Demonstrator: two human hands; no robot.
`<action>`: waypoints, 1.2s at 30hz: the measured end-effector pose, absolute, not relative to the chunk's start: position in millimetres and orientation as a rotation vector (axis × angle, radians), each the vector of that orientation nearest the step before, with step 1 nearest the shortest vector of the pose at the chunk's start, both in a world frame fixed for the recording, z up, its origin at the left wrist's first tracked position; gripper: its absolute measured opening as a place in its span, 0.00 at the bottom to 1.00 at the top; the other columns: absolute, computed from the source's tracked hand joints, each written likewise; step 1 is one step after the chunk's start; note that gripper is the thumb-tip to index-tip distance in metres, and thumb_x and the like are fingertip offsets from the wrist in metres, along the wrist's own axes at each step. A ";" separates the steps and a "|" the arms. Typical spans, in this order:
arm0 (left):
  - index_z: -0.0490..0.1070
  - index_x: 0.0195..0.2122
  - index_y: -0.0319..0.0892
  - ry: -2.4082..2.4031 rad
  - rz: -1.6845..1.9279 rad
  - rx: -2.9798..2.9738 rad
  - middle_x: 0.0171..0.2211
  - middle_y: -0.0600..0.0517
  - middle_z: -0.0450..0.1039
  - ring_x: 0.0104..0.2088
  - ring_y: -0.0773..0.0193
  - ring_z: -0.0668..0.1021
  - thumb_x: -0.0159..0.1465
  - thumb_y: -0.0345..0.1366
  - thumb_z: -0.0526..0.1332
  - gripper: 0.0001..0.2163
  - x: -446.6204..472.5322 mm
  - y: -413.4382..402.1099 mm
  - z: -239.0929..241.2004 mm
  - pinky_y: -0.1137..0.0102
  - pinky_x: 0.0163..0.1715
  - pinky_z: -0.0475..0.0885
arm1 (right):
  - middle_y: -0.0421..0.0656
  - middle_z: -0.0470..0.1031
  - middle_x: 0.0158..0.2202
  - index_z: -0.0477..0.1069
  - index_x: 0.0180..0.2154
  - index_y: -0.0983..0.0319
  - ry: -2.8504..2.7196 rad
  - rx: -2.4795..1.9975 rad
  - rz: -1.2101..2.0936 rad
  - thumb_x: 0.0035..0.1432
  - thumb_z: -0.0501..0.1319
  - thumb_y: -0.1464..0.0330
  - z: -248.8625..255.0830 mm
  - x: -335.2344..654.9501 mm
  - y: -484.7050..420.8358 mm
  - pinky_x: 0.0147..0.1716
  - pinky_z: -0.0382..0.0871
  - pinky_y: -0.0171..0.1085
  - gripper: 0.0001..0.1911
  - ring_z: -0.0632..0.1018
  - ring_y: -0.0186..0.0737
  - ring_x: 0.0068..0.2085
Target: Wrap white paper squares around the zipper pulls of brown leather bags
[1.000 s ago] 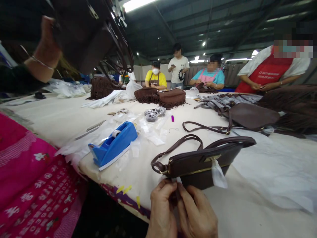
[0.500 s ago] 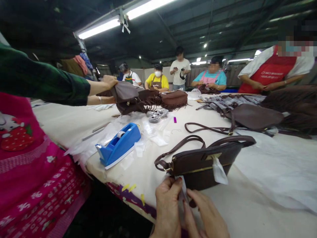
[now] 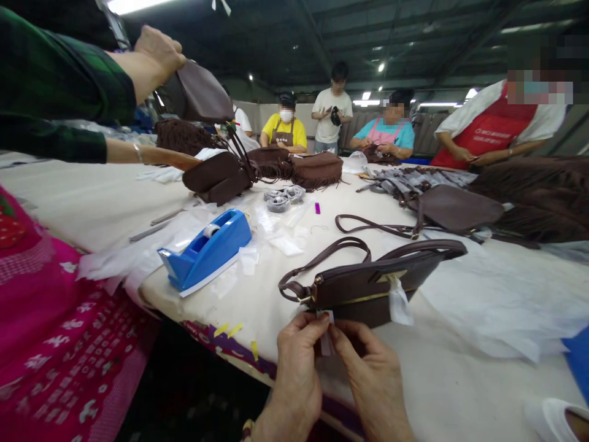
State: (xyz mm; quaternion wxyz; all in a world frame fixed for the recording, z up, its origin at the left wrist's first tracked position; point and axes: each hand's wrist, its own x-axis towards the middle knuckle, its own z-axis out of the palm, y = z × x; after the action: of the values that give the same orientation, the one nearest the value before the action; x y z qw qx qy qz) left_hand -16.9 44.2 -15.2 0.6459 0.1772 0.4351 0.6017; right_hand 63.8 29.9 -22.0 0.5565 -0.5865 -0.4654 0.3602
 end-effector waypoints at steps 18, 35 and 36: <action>0.74 0.22 0.39 1.223 1.379 0.783 0.21 0.53 0.73 0.24 0.67 0.71 0.48 0.34 0.63 0.04 -25.8 48.2 -26.6 0.73 0.27 0.66 | 0.50 0.71 0.25 0.67 0.33 0.70 -1.663 -1.327 -0.537 0.62 0.51 0.74 -41.4 48.3 32.2 0.26 0.63 0.38 0.08 0.69 0.41 0.27; 0.70 0.18 0.37 1.046 1.221 0.665 0.16 0.55 0.64 0.20 0.69 0.66 0.47 0.31 0.61 0.04 -39.9 53.6 -11.6 0.73 0.22 0.61 | 0.49 0.70 0.36 0.67 0.45 0.64 -1.852 -1.093 -0.390 0.55 0.53 0.81 -41.8 60.5 23.8 0.32 0.70 0.39 0.16 0.72 0.41 0.36; 0.69 0.17 0.37 1.058 1.230 0.678 0.16 0.55 0.64 0.20 0.69 0.66 0.48 0.31 0.60 0.05 -40.1 53.3 -11.5 0.73 0.22 0.61 | 0.49 0.70 0.36 0.67 0.45 0.65 -1.853 -1.092 -0.397 0.55 0.53 0.81 -42.0 60.7 24.1 0.32 0.70 0.39 0.16 0.72 0.42 0.36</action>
State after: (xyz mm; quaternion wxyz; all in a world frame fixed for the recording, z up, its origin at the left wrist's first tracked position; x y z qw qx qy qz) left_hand -40.1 53.3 -11.5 0.6378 0.2970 0.4634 0.5387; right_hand 60.7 24.1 -42.0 0.4594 -0.4436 -0.7525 -0.1613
